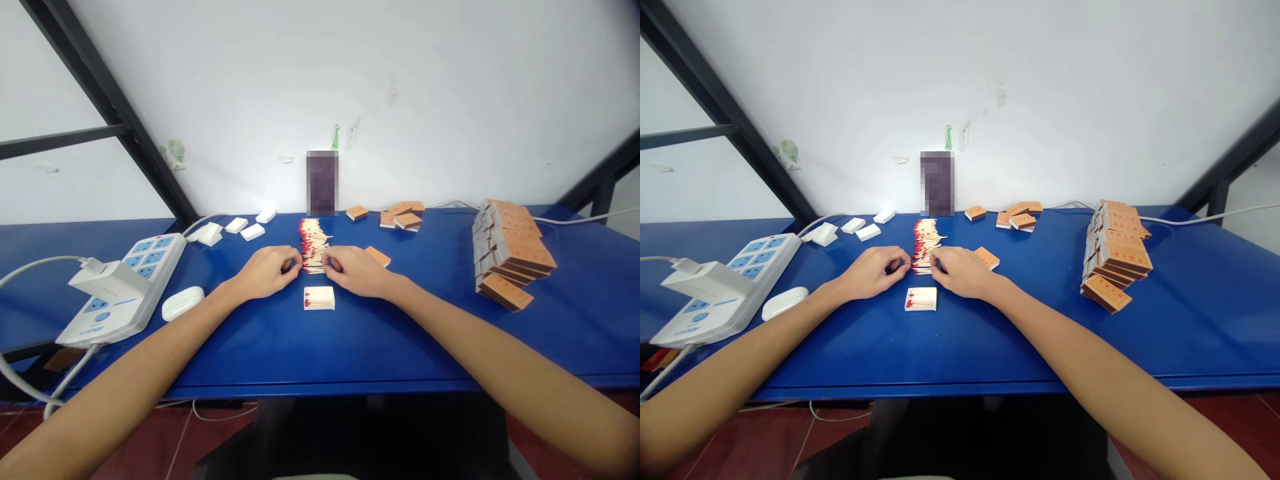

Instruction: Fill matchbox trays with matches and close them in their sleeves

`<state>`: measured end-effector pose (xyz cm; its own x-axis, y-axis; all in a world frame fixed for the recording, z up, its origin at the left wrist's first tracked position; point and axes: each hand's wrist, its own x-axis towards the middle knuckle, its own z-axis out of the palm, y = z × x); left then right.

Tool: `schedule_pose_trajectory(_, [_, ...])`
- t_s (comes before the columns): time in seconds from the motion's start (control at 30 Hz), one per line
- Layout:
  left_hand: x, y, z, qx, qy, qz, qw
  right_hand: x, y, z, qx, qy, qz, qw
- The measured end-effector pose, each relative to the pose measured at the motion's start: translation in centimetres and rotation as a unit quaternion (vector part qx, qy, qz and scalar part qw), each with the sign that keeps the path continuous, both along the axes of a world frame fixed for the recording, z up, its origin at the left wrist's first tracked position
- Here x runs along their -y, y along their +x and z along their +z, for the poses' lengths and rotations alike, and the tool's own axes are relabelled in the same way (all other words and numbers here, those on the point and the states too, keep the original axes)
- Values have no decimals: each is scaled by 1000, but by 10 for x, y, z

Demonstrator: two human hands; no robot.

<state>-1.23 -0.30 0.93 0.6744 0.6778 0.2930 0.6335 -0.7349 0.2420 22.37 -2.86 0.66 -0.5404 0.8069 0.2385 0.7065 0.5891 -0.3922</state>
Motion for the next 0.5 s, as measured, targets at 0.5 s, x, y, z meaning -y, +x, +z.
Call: schedule_pose_trajectory(0.5, [0,1,-3,45,-33,46,997,-1,0,-5,-23,6,22,999])
